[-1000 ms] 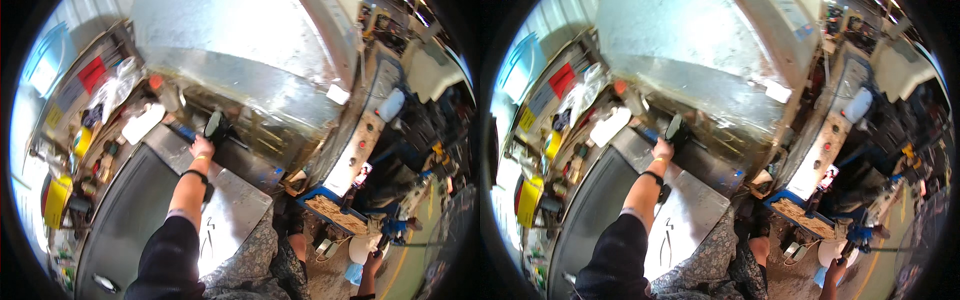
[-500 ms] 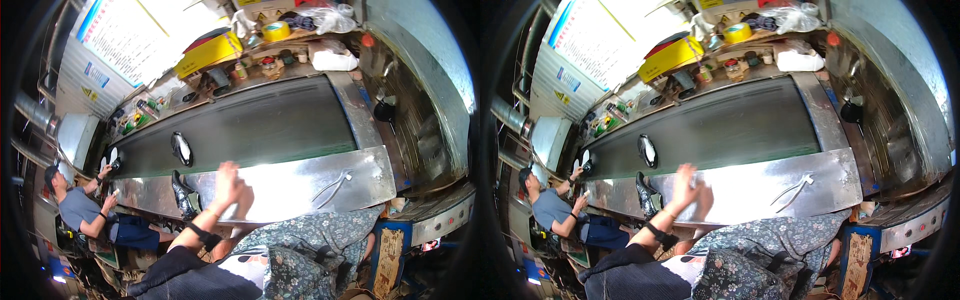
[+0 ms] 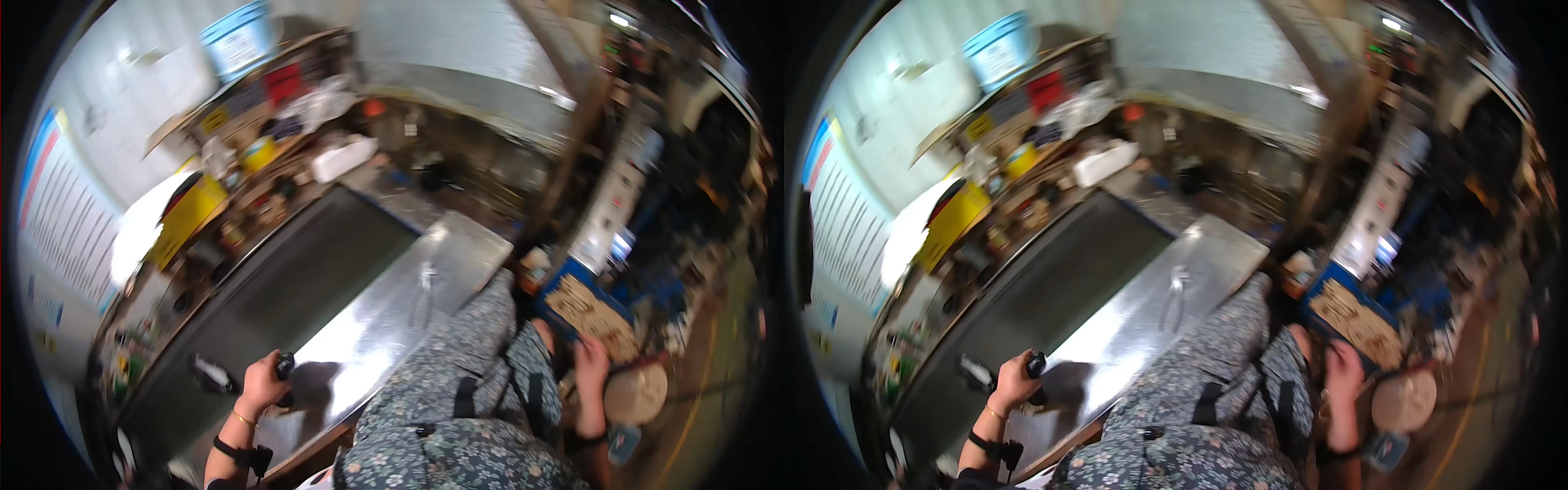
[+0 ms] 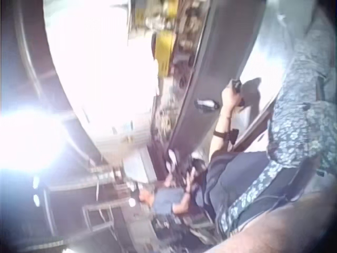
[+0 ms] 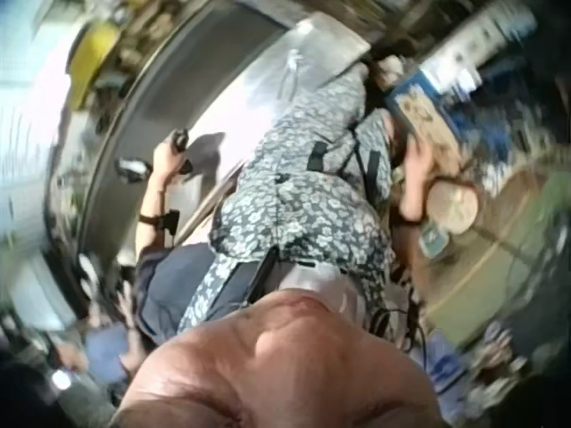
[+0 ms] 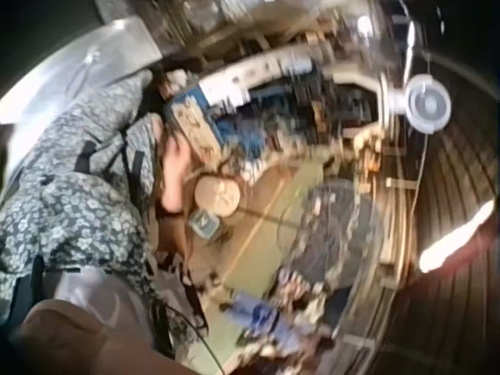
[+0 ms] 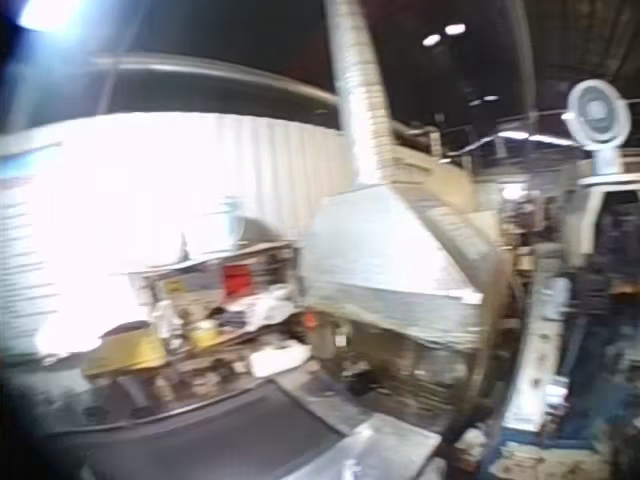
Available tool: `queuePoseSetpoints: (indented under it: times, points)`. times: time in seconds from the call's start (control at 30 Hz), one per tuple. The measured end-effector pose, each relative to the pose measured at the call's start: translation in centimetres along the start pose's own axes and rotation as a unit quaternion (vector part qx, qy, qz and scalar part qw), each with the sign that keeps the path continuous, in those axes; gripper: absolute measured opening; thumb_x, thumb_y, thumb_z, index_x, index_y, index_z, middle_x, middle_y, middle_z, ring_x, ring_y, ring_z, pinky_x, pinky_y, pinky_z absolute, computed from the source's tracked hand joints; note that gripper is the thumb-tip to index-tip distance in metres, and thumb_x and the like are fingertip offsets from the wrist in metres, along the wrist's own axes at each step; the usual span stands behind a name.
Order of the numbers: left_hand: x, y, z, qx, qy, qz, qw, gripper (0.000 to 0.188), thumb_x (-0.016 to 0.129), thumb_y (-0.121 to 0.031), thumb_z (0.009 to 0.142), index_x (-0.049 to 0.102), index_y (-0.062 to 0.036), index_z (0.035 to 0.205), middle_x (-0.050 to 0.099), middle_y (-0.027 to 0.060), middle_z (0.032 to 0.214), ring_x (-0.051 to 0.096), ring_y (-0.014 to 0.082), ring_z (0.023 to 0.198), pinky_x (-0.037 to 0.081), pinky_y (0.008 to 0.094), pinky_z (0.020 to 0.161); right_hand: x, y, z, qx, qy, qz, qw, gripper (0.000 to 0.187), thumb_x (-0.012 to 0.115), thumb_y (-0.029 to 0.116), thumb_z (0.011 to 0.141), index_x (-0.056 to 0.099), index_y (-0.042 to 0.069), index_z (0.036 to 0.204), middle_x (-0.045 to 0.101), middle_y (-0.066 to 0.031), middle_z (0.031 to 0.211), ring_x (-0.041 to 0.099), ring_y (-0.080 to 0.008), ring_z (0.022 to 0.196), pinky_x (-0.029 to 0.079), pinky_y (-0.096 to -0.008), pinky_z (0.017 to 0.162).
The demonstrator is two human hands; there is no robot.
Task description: Operating a heel lasting machine to shape shoe components during production.
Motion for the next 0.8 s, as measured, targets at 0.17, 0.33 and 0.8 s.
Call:
queuePoseSetpoints:
  times: [0.17, 0.33, 0.8]
  points:
    - [-4.0, -22.1, 2.2, 0.554, -0.069, 0.043, 0.828, 0.043, 0.066, -0.002, 0.074, 0.062, -0.0001, 0.117, 0.065, 0.0195, 0.12, 0.063, 0.0339, 0.114, 0.05, 0.0412, 0.1, 15.2, 14.3, 1.7, -0.067, 0.239, 0.164, 0.955, 0.038, 0.063, 0.022, 0.097, 0.056, 0.003, 0.13, 0.069, -0.0087, 0.111, 0.064, -0.0108, 0.094, 0.052, -0.0259, 0.082]
    - [1.1, -31.2, 0.4, 0.834, -0.016, 0.071, 0.547, 0.044, 0.053, -0.017, 0.085, 0.06, -0.0073, 0.127, 0.054, 0.0068, 0.14, 0.047, 0.0231, 0.134, 0.036, 0.0378, 0.113, 13.9, 20.3, 3.5, -0.09, 0.094, 0.05, 0.99, 0.032, 0.061, 0.027, 0.098, 0.061, 0.001, 0.117, 0.07, -0.02, 0.093, 0.069, -0.0212, 0.085, 0.053, -0.0316, 0.079]
    - [18.0, -42.1, 11.7, -0.06, 0.486, -0.604, 0.628, 0.031, 0.05, -0.028, 0.099, 0.067, -0.0048, 0.111, 0.069, 0.0075, 0.099, 0.065, 0.0162, 0.084, 0.052, 0.0299, 0.077, 9.4, 16.4, 4.5, -0.129, 0.161, -0.152, 0.967, 0.035, 0.058, 0.034, 0.095, 0.07, 0.003, 0.109, 0.07, -0.0195, 0.091, 0.067, -0.038, 0.083, 0.054, -0.0438, 0.071]
Point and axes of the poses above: each hand's wrist, its own z-axis towards the middle knuckle, its own x-axis out of the palm, y = z × x, the point moved 4 cm from there along z, towards the middle knuckle
